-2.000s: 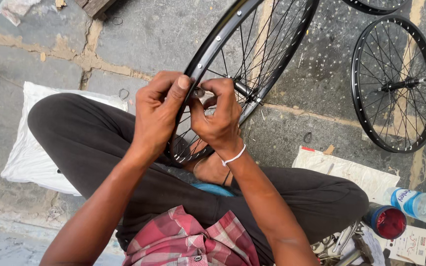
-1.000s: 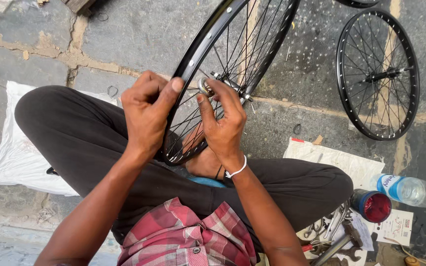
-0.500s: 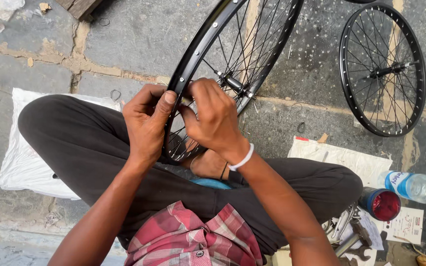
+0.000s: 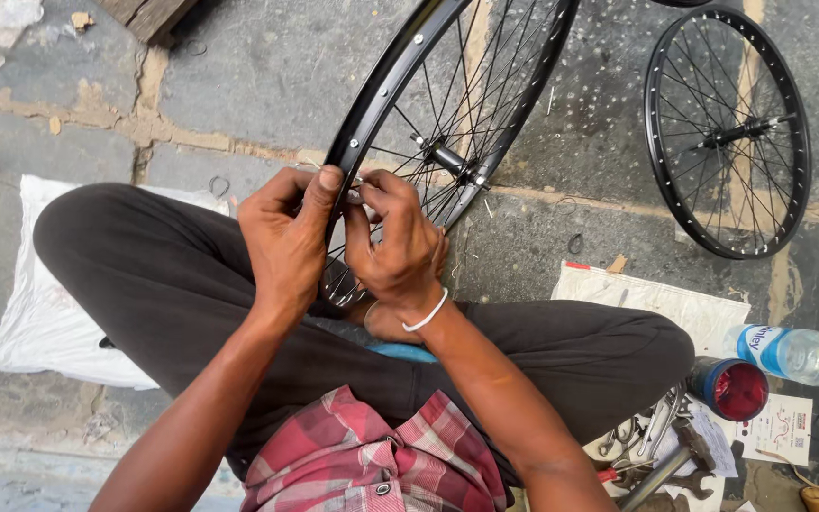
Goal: The person sits on the ground and uses a small tool to tighten the nipples on the spokes of a bicycle wheel. They rotate the wheel to access different spokes and continue the tightening process.
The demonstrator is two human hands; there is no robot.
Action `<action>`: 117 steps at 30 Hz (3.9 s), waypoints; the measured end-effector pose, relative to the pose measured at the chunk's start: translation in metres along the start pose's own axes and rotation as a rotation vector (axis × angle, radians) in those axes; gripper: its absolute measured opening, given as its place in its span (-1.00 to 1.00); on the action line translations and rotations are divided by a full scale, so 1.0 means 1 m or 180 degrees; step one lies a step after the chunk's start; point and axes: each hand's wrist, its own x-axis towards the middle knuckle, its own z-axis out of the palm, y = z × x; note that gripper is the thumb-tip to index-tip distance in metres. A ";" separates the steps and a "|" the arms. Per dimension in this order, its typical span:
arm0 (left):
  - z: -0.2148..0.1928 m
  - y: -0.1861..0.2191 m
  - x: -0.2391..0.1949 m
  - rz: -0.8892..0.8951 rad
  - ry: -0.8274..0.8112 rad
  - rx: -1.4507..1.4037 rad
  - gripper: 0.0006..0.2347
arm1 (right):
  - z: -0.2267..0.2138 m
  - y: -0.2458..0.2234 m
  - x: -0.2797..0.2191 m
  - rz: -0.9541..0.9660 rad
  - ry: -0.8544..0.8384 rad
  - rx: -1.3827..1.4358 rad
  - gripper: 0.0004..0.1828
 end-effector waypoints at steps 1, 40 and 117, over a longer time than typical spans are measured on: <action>-0.004 -0.003 -0.002 0.0012 0.0042 0.0076 -0.73 | -0.001 -0.009 -0.002 0.0069 0.0051 0.0120 -0.68; -0.011 -0.009 -0.017 0.0760 -0.0167 0.0059 -0.77 | -0.036 0.018 0.028 0.0371 -0.1466 0.1733 -0.60; -0.016 -0.003 -0.017 0.0460 -0.0430 0.0086 -0.71 | -0.028 -0.021 0.003 0.0019 -0.0334 -0.0058 -0.72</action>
